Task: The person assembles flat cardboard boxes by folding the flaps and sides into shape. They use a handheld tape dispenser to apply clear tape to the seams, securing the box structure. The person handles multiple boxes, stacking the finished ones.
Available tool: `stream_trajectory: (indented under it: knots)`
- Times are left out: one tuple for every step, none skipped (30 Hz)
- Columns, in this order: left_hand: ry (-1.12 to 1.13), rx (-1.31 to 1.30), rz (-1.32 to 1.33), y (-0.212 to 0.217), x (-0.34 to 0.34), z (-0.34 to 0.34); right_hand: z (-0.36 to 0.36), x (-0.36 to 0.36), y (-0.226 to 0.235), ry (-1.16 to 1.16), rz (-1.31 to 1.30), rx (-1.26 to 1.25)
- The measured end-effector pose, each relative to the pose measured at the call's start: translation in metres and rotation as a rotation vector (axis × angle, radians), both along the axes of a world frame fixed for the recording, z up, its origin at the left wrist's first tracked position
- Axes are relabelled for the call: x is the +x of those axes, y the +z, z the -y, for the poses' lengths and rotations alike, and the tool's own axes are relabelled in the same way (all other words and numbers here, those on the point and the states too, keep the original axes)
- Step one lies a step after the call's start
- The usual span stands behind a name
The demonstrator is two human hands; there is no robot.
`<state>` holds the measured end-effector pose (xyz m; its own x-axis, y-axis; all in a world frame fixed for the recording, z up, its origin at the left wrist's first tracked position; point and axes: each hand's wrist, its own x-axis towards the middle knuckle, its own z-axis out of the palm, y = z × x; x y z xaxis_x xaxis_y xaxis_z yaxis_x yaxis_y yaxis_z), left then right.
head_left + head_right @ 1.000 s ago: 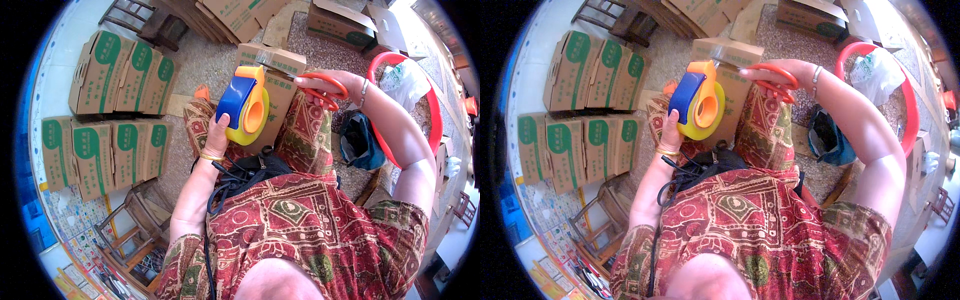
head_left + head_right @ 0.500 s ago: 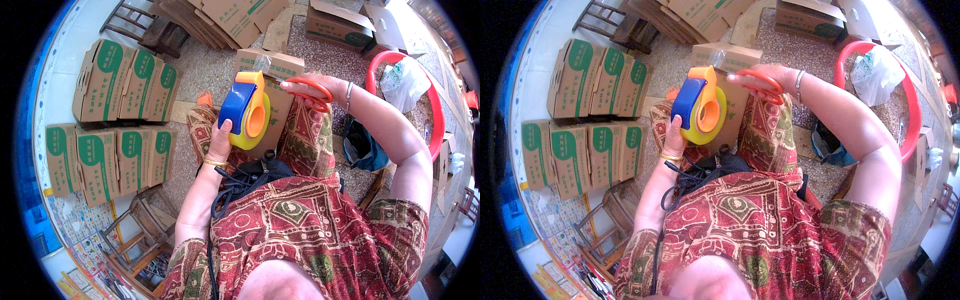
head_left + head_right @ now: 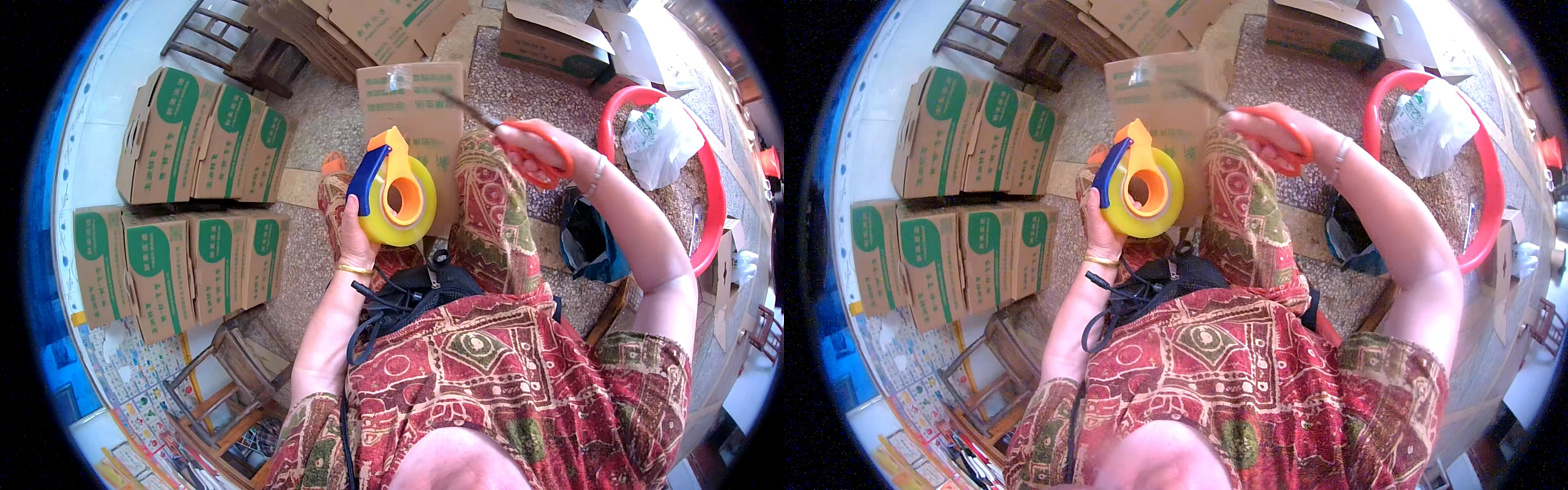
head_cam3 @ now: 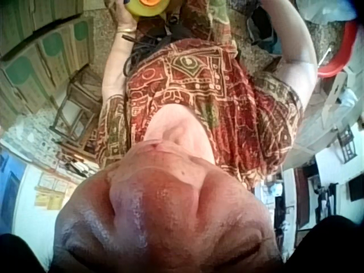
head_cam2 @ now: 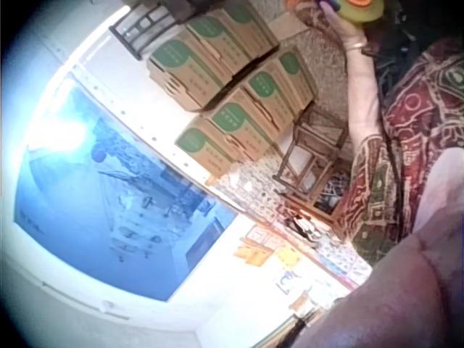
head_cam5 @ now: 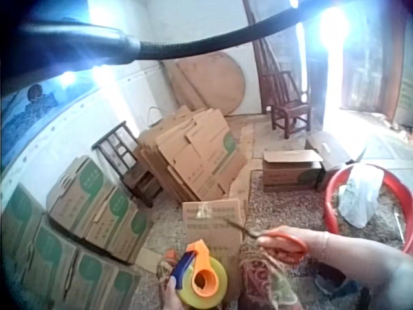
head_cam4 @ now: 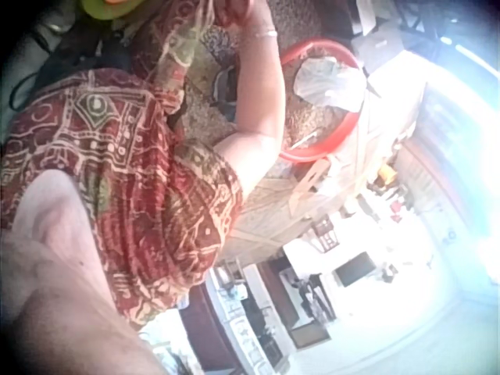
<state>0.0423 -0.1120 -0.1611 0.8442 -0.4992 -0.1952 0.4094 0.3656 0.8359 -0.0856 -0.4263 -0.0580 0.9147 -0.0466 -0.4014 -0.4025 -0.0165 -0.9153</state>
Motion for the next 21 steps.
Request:
stream_trajectory:
  knots:
    - [0.008,-0.008,0.008,0.0,0.001,-0.001,0.001,-0.007,0.005,-0.097,0.009,0.026]
    - [0.009,-0.014,0.013,0.001,0.0,0.0,0.005,-0.018,0.006,-0.243,0.018,0.137]
    - [-0.008,-0.024,0.019,0.001,-0.001,0.001,0.016,-0.028,-0.002,-0.303,0.053,0.089]
    - [-0.026,-0.033,0.025,0.003,0.0,0.0,0.029,-0.039,-0.014,-0.363,0.088,0.039]
    - [-0.055,-0.043,0.034,0.004,0.0,0.0,0.044,-0.05,-0.043,-0.476,0.084,0.047]
    - [-0.048,-0.038,0.014,-0.001,0.005,-0.005,0.042,-0.057,-0.062,-0.538,0.017,-0.009]
    - [-0.034,-0.037,-0.008,-0.005,0.008,-0.011,0.041,-0.066,-0.075,-0.598,-0.051,-0.074]
    - [-0.045,-0.029,-0.005,-0.005,0.011,-0.013,0.043,-0.076,-0.094,-0.664,-0.117,-0.139]
    - [-0.063,-0.026,-0.004,-0.005,0.013,-0.013,0.049,-0.088,-0.13,-0.668,-0.171,-0.15]
    - [-0.066,-0.008,0.016,-0.001,0.014,-0.015,0.042,-0.094,-0.149,-0.655,-0.28,-0.106]
    - [-0.108,-0.02,-0.016,0.01,0.009,-0.008,0.045,-0.108,-0.191,-0.639,-0.304,-0.136]
    - [-0.098,-0.002,-0.007,0.015,0.007,-0.007,0.048,-0.126,-0.224,-0.613,-0.255,0.2]
    - [-0.1,0.026,-0.012,0.02,0.006,-0.005,0.042,-0.134,-0.25,-0.611,-0.339,0.124]
    - [-0.098,0.052,-0.012,0.025,0.006,-0.003,0.028,-0.138,-0.27,-0.599,-0.415,-0.003]
    - [-0.109,0.091,0.027,0.029,0.004,-0.002,0.015,-0.142,-0.291,-0.579,-0.437,-0.072]
    - [-0.128,0.082,0.013,0.029,0.003,0.002,0.016,-0.155,-0.322,-0.516,-0.538,-0.21]
    - [-0.118,0.09,0.016,0.031,0.003,-0.002,0.006,-0.145,-0.325,-0.432,-0.61,-0.442]
    - [-0.126,0.085,0.017,0.031,0.004,-0.001,0.0,-0.142,-0.329,-0.363,-0.68,-0.682]
    - [-0.153,0.078,0.024,0.031,0.003,-0.002,-0.004,-0.14,-0.331,-0.337,-0.693,-0.685]
    - [-0.156,0.077,0.023,0.033,0.003,-0.002,-0.006,-0.137,-0.331,-0.309,-0.71,-0.694]
    - [-0.159,0.075,0.021,0.035,0.002,-0.002,-0.008,-0.136,-0.331,-0.292,-0.67,-0.749]
